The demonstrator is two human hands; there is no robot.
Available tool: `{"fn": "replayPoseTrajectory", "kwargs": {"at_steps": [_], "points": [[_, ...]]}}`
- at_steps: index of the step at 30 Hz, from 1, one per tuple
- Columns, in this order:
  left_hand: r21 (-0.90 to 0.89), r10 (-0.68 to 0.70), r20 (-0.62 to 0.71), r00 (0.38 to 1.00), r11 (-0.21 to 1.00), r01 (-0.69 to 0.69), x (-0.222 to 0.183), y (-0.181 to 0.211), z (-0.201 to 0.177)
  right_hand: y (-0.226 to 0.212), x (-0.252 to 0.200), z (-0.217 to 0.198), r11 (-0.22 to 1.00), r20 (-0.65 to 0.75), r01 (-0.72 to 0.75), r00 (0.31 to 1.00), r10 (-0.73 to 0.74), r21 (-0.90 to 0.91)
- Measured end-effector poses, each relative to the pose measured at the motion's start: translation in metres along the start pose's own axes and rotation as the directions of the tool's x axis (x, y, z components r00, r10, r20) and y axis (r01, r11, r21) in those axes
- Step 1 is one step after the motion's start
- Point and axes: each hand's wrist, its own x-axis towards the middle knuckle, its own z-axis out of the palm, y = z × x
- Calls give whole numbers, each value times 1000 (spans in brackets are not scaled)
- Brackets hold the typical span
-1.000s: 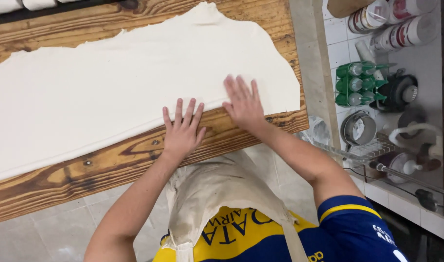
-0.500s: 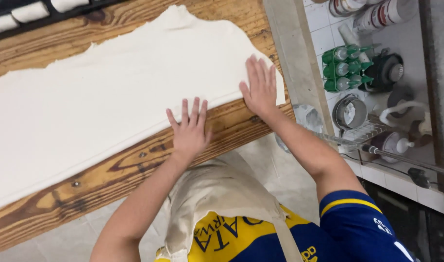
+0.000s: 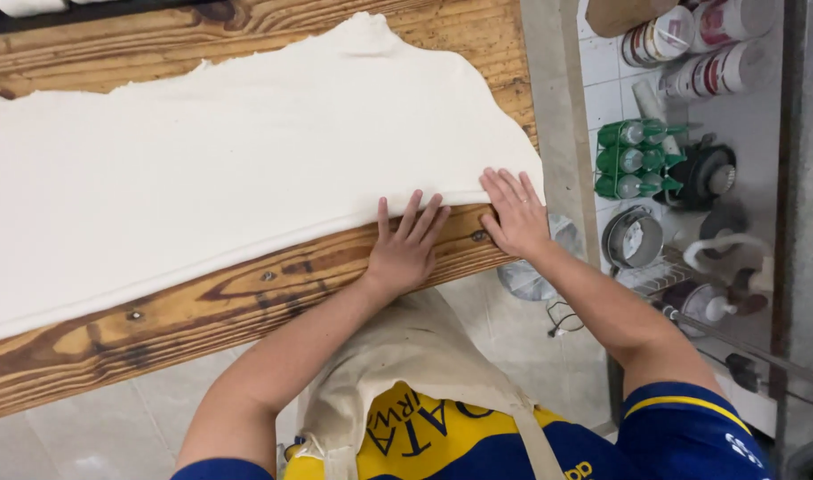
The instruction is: Cutting small pieces of dough from a larger sheet and arranging them on a baking tray.
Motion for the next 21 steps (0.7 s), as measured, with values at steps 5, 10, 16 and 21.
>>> {"fn": "replayPoseTrajectory", "kwargs": {"at_steps": [5,10,16,21], "points": [[5,-68,14,998,998,68,24,-6,-12,48,76,-40,928,23,-348,937,348,136],[-149,-29,232,972,987,65,3,-29,-24,45,60,-33,850,25,-392,912,410,352],[-220,-201,55,978,953,208,-111,-59,-60,-36,-48,-1,906,-373,-233,853,364,353],[-355,-483,-252,839,852,384,-217,-66,-46,-131,-247,46,765,56,-181,981,187,618]]}}
